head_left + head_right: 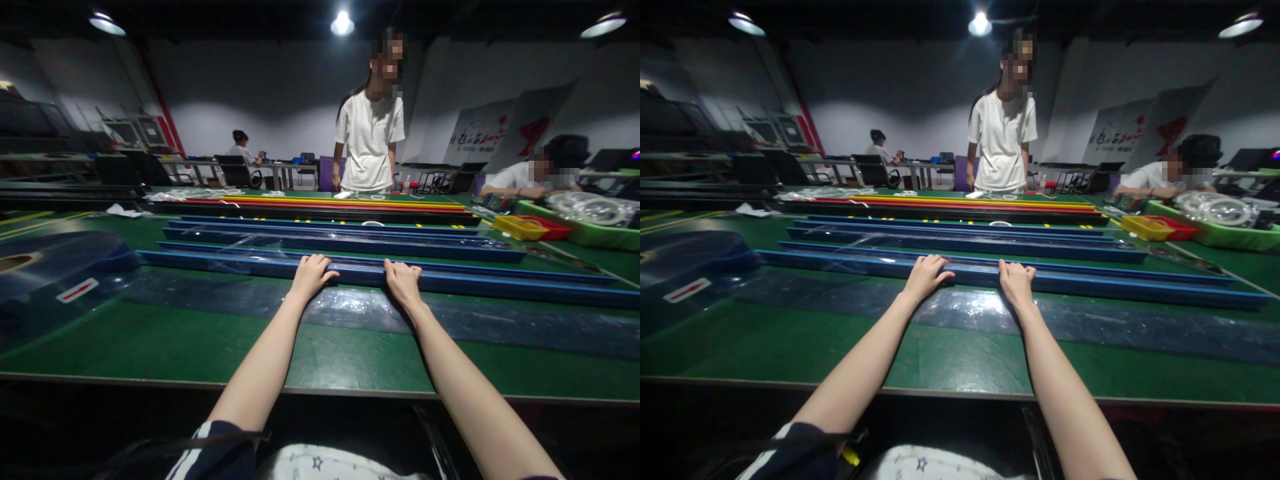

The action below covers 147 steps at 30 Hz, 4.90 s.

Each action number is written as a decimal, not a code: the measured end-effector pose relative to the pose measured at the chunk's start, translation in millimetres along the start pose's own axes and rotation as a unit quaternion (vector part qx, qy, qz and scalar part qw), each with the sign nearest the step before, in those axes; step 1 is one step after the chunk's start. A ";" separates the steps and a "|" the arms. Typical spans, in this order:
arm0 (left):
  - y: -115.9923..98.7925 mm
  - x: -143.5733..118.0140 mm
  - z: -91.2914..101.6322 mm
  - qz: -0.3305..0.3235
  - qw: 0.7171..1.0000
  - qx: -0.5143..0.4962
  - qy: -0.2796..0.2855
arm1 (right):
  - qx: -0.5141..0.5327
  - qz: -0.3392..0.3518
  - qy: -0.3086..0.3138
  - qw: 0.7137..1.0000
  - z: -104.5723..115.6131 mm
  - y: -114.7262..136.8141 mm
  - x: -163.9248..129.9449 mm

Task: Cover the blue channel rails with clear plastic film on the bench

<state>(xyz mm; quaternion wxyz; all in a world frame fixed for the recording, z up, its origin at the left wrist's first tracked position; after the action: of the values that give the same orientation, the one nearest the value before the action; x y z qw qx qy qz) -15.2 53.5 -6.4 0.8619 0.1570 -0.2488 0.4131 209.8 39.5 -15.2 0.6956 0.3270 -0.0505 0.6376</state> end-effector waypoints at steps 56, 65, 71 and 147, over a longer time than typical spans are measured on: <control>-8.5 6.2 -3.3 0.030 0.997 0.056 0.051 | -0.121 -0.125 0.009 0.985 20.5 -23.2 0.8; -9.5 6.4 -1.6 0.029 0.996 0.057 0.057 | -0.117 -0.120 0.006 0.986 18.3 -24.2 1.7; -8.7 6.4 -1.8 0.030 0.996 0.062 0.060 | -0.122 -0.130 0.013 0.984 19.1 -23.5 2.2; 3.4 -3.5 7.9 0.035 0.997 0.017 0.073 | -0.142 0.104 0.123 0.977 12.1 -0.9 -4.6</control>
<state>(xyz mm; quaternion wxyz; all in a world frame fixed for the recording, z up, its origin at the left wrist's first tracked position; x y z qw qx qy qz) -22.1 49.6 -1.6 0.8599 0.1326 -0.1838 0.4574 214.0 29.3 -8.4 0.6657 0.1368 -0.0884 0.7283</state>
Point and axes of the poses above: each hand's wrist, its own x-axis towards the middle knuckle, its own z-axis out of the back of the hand, y = z × x, the point moved 5 cm from there along x, towards the middle knuckle, and after that the axes turned 6 degrees about -z, right-handed, at the moved point
